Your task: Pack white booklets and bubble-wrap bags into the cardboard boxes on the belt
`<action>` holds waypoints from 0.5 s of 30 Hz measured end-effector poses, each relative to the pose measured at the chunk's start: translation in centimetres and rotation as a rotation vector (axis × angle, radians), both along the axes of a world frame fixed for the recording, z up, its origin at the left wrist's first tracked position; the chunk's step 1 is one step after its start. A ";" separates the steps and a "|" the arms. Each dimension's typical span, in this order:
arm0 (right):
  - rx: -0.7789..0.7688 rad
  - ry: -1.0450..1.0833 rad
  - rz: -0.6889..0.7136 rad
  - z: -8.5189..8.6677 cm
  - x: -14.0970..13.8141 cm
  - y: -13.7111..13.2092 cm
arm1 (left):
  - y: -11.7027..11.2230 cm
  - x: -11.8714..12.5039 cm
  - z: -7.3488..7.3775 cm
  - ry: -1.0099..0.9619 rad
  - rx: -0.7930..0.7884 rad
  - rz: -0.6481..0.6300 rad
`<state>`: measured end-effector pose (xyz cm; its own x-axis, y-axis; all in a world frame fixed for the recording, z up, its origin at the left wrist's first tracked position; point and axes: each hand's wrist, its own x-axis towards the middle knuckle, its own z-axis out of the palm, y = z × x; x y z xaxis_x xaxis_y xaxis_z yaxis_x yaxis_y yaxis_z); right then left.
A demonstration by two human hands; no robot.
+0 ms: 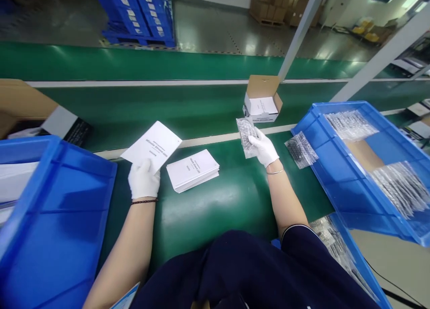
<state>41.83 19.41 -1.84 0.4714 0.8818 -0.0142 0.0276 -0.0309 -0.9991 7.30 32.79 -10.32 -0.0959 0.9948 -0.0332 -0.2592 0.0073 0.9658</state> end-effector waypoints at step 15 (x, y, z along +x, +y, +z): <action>0.034 0.241 -0.261 -5.8 0.8 2.1 | -0.6 -0.3 1.0 0.226 0.018 0.194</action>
<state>42.62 21.49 -7.68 0.6674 0.7342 -0.1249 -0.2135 0.0279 -0.9765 6.99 32.20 -9.36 -0.2871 0.9575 0.0282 -0.0324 -0.0392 0.9987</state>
